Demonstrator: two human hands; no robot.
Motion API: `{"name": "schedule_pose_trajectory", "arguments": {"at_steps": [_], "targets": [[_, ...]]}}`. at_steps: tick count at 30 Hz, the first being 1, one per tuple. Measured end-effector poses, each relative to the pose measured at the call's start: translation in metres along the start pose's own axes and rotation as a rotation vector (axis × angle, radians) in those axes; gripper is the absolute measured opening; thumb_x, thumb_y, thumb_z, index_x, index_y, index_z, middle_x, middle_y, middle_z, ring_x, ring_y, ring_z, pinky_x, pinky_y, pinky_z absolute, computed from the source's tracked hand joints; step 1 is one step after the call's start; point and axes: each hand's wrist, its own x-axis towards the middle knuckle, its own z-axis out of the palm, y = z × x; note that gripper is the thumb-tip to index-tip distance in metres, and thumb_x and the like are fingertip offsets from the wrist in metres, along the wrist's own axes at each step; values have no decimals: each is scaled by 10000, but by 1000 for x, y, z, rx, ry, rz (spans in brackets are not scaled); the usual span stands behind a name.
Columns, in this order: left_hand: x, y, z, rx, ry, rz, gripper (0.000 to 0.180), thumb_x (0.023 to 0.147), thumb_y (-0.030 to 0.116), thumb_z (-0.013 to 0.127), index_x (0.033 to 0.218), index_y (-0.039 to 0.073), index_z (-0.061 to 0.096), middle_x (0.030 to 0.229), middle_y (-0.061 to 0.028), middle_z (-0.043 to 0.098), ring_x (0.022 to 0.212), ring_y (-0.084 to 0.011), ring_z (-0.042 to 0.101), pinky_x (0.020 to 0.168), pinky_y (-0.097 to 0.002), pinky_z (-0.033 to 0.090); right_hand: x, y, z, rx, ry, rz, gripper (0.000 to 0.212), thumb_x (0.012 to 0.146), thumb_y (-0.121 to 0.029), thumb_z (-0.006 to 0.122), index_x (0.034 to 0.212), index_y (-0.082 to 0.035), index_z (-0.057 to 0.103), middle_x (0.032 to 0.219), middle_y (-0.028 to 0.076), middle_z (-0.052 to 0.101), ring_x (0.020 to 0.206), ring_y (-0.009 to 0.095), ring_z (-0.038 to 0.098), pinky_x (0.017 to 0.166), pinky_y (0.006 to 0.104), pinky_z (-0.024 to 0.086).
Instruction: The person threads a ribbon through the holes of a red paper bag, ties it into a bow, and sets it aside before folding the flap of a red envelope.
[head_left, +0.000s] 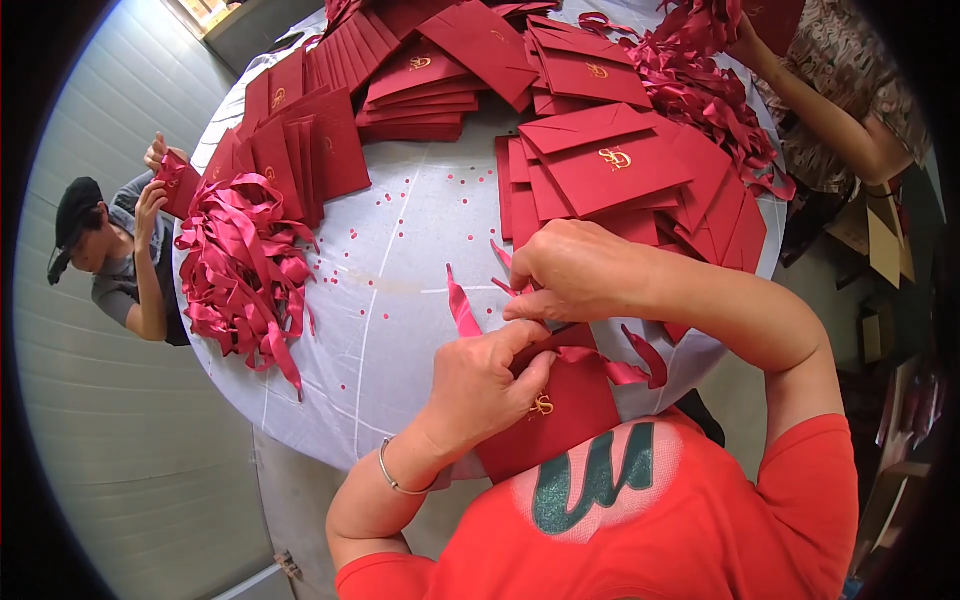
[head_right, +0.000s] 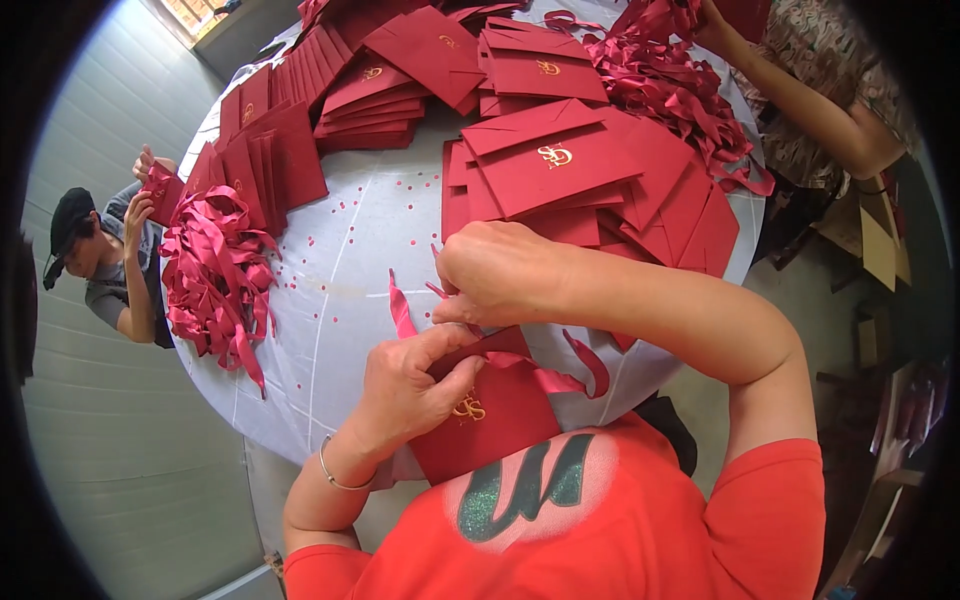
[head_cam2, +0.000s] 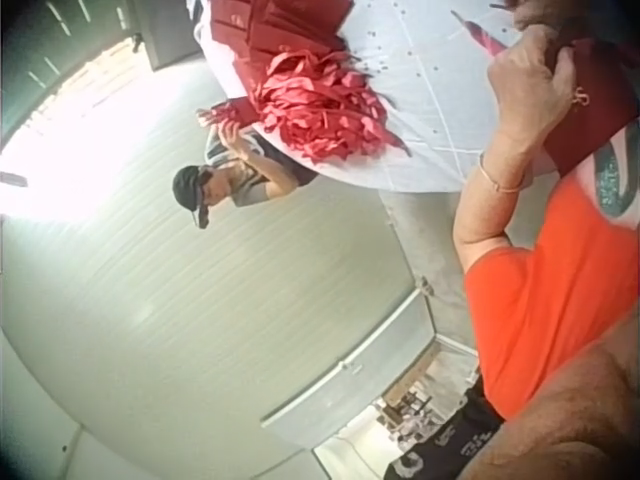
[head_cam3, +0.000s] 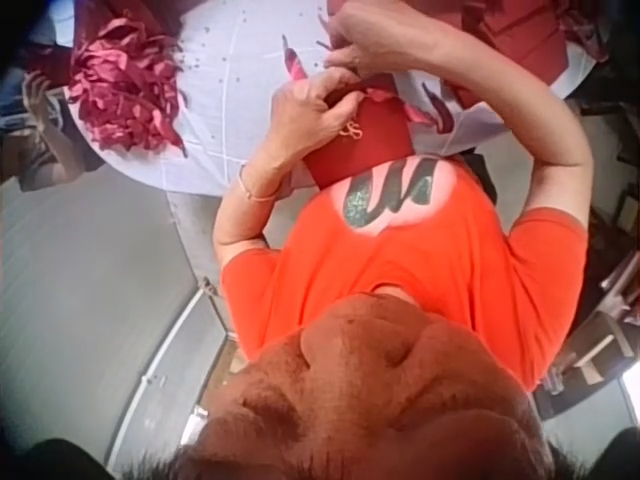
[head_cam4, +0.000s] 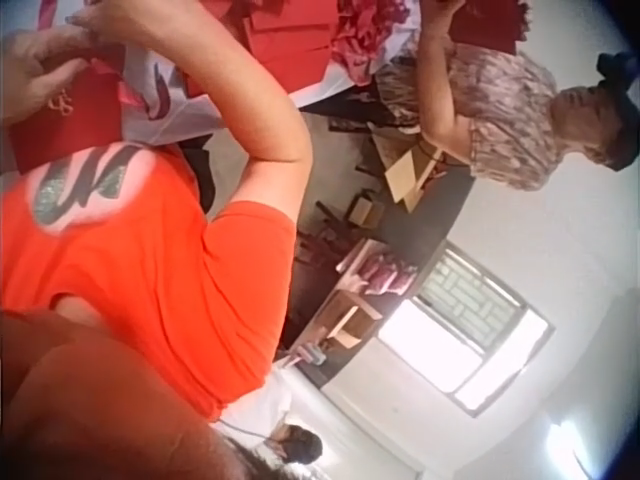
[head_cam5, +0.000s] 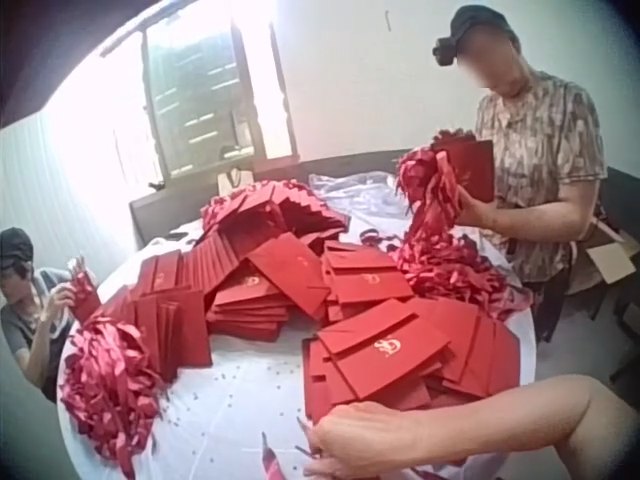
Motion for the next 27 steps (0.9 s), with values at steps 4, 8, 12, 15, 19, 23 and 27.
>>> {"name": "schedule_pose_trajectory", "arguments": {"at_steps": [4, 8, 12, 15, 19, 23, 27], "targets": [[-1, -2, -1, -12, -7, -27, 139, 808, 124, 773, 922, 62, 724, 693, -94, 698, 580, -217, 685, 561, -316, 518, 5, 3, 8, 210, 73, 34, 225, 831, -191, 734, 855, 32, 736, 771, 227, 697, 708, 374, 697, 664, 415, 544], [-1, -5, -1, -43, 1, -53, 140, 805, 122, 772, 919, 56, 724, 687, -93, 699, 584, -210, 693, 561, -308, 523, 7, 7, 22, 170, 301, 69, 218, 852, -187, 717, 822, 29, 721, 751, 234, 684, 706, 393, 690, 658, 435, 544], [0, -5, 0, -76, 7, -46, 126, 805, 120, 762, 904, 53, 722, 684, -94, 702, 588, -211, 702, 559, -306, 525, 19, 9, 36, 14, 489, 158, 226, 874, -190, 704, 811, 27, 701, 744, 241, 673, 710, 419, 675, 661, 468, 543], [0, -4, 0, -79, 21, -39, 122, 802, 119, 757, 897, 51, 721, 687, -96, 704, 590, -214, 705, 559, -308, 525, 26, 10, 42, -16, 438, 212, 245, 887, -208, 702, 821, 28, 690, 746, 245, 669, 717, 435, 666, 670, 483, 541], [0, -5, 1, -71, 29, -31, 125, 802, 125, 750, 901, 53, 722, 692, -94, 707, 596, -223, 706, 566, -313, 529, 21, 11, 39, 21, 441, 156, 320, 915, -262, 669, 802, 37, 678, 744, 273, 668, 740, 448, 682, 695, 519, 552], [0, -7, 0, -58, -20, -86, 132, 841, 206, 710, 913, 96, 703, 764, -80, 725, 662, -289, 706, 589, -398, 543, -2, 3, 21, 130, 497, 53, 329, 906, -311, 683, 850, 11, 712, 783, 224, 697, 742, 410, 692, 681, 489, 546], [0, -7, -1, -50, -22, -78, 139, 832, 188, 723, 919, 82, 704, 756, -87, 721, 648, -272, 707, 588, -374, 540, -52, -3, 1, 192, 327, 65, 289, 866, -313, 735, 910, -28, 745, 836, 160, 707, 706, 334, 694, 647, 435, 538]]}}
